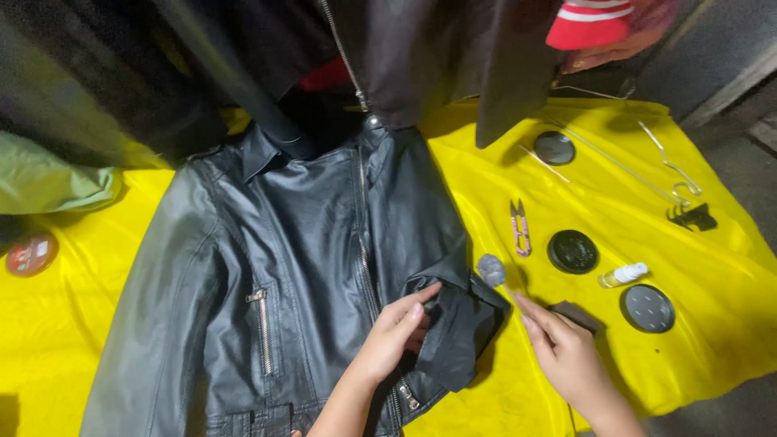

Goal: Cleaning and conditioning a black leather jacket using a brush and cleaning agents.

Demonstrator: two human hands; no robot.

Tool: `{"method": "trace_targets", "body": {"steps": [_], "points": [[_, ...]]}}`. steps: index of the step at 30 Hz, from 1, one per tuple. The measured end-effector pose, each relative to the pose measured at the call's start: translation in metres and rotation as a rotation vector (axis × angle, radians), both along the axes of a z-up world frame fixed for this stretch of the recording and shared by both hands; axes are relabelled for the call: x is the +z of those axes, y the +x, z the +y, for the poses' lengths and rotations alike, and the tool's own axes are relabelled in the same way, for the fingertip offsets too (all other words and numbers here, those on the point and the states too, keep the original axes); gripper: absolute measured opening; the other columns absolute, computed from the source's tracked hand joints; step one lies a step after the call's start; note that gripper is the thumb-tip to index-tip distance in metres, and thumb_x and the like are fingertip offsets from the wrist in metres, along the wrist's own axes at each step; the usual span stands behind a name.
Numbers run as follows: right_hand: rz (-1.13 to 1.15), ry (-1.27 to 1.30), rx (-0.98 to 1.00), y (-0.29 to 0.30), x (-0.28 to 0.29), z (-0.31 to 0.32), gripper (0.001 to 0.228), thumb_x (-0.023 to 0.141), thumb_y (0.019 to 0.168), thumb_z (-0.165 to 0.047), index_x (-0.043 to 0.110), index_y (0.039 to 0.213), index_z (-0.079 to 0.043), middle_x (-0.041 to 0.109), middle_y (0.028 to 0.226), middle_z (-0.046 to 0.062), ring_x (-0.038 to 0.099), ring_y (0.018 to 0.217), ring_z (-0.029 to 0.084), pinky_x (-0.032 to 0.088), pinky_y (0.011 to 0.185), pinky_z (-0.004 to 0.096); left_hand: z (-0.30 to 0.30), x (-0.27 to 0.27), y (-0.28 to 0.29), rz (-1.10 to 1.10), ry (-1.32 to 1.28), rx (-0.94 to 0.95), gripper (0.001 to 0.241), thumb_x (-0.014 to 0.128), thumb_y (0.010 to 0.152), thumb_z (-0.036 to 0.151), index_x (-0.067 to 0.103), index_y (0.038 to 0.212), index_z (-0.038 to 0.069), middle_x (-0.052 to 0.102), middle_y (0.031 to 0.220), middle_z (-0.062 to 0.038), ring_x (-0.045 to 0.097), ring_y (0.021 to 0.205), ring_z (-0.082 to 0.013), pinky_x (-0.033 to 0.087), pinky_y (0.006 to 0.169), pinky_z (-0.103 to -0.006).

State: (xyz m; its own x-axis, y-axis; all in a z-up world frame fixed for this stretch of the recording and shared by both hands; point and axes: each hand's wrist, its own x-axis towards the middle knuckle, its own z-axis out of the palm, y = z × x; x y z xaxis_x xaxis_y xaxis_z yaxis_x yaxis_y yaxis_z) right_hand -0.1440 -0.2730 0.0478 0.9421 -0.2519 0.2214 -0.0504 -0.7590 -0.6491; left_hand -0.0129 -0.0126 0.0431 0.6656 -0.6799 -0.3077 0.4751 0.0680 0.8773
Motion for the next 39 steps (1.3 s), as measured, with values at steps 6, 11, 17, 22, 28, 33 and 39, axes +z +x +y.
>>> {"method": "trace_targets", "body": {"steps": [6,11,17,22,28,33,39], "points": [[-0.087,0.18,-0.343,-0.051,-0.022,-0.06,0.046,0.065,0.097,-0.014,0.067,0.142,-0.011,0.076,0.077,0.005,0.061,0.06,0.008,0.051,0.067,0.023,-0.003,0.016,-0.021,-0.255,0.306,0.252,0.017,0.065,0.098,0.026,0.061,0.093,0.01,0.062,0.063,-0.003,0.054,0.052,-0.0104,0.045,0.051,-0.0257],[0.014,0.248,-0.621,-0.068,0.023,-0.081,0.042,0.06,0.106,-0.016,0.067,0.145,-0.006,0.069,0.081,0.008,0.058,0.072,0.015,0.046,0.073,0.029,0.008,0.037,-0.014,-0.397,0.499,-0.017,0.037,0.059,0.101,0.04,0.057,0.077,0.012,0.062,0.066,0.0,0.056,0.061,-0.0098,0.047,0.056,-0.0276],[0.049,0.377,-0.59,-0.082,-0.026,-0.104,0.043,0.062,0.102,-0.013,0.067,0.144,-0.007,0.07,0.084,0.012,0.063,0.078,0.019,0.05,0.077,0.032,0.011,0.044,-0.015,-0.745,0.395,-0.339,0.024,0.068,0.096,0.037,0.065,0.086,0.016,0.065,0.079,0.003,0.06,0.072,-0.0117,0.046,0.068,-0.028],[-0.057,0.385,-0.497,-0.077,-0.033,-0.116,0.043,0.061,0.101,-0.009,0.065,0.143,0.001,0.069,0.082,0.012,0.063,0.079,0.019,0.054,0.084,0.032,0.007,0.027,-0.019,-0.714,0.339,-0.247,0.014,0.069,0.099,0.02,0.063,0.087,0.014,0.065,0.077,0.006,0.057,0.066,-0.0078,0.046,0.064,-0.026],[0.097,0.339,-0.507,-0.041,0.014,-0.129,0.034,0.063,0.099,-0.013,0.072,0.129,0.001,0.079,0.105,0.013,0.07,0.088,0.018,0.053,0.087,0.031,0.004,0.01,-0.015,-0.64,0.35,0.051,0.011,0.061,0.102,0.023,0.059,0.096,0.014,0.06,0.072,0.004,0.05,0.066,-0.0062,0.043,0.063,-0.0255],[0.423,-0.243,-0.371,-0.009,0.014,-0.123,0.035,0.06,0.094,-0.039,0.074,0.122,-0.024,0.081,0.107,0.003,0.076,0.1,0.025,0.056,0.079,0.041,-0.004,-0.005,-0.01,-0.453,0.503,-0.027,0.014,0.054,0.104,0.029,0.056,0.098,0.017,0.068,0.087,0.003,0.061,0.084,-0.0091,0.047,0.084,-0.0252],[0.524,-0.127,-0.436,0.001,0.043,-0.093,0.04,0.053,0.101,-0.039,0.068,0.129,-0.015,0.079,0.102,0.005,0.073,0.089,0.031,0.052,0.067,0.046,-0.001,0.001,-0.006,-0.289,0.345,-0.198,0.029,0.063,0.097,0.036,0.076,0.104,0.011,0.073,0.095,0.004,0.063,0.086,-0.0042,0.051,0.082,-0.0204]]}}
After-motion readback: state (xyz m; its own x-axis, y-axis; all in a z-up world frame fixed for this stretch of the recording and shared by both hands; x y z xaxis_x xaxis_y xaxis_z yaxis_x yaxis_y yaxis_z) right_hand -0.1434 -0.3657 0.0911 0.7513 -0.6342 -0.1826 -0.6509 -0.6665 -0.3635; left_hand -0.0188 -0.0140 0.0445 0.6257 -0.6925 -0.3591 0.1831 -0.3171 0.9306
